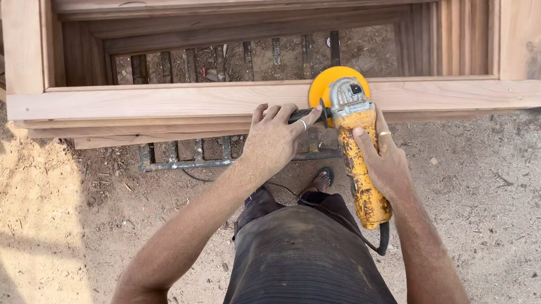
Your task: The person sands the surfaces of a wooden window frame using a power sander, moving the tool along the inner and outer edges of the frame.
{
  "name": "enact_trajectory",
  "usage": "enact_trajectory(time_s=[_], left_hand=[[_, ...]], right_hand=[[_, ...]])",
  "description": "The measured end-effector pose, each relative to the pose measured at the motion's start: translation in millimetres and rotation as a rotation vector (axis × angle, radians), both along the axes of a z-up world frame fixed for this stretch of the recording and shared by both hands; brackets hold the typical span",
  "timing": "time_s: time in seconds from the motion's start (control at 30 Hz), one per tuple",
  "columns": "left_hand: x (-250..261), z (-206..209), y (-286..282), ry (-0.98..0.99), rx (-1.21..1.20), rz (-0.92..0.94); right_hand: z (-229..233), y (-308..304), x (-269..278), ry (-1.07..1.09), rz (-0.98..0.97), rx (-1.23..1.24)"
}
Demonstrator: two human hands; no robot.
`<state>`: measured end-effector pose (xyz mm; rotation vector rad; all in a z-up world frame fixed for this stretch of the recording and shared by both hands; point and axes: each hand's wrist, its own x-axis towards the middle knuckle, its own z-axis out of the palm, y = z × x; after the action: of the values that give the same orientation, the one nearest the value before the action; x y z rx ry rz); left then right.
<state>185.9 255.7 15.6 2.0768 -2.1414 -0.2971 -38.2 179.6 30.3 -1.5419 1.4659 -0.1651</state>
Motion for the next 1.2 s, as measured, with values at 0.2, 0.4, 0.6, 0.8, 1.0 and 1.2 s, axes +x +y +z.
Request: enact_trajectory(time_s=[0.2, 0.4, 0.6, 0.8, 1.0, 1.2], left_hand=[[72, 5, 57, 0.021, -0.01, 0.115], [136, 8, 105, -0.033, -0.022, 0.198], [207, -7, 170, -0.066, -0.104, 0.345], [243, -6, 210, -0.148, -0.153, 0.437], [206, -8, 161, -0.125, -0.093, 0.33], [83, -11, 48, 0.003, -0.067, 0.086]], right_hand=[[2, 30, 77, 0.027, 0.108, 0.056], [6, 52, 145, -0.005, 0.239, 0.04], [7, 75, 228, -0.092, 0.47, -0.014], [11, 86, 287, -0.105, 0.613, 0.038], [0, 57, 224, -0.087, 0.508, -0.039], [-4, -3, 75, 0.032, 0.274, 0.062]])
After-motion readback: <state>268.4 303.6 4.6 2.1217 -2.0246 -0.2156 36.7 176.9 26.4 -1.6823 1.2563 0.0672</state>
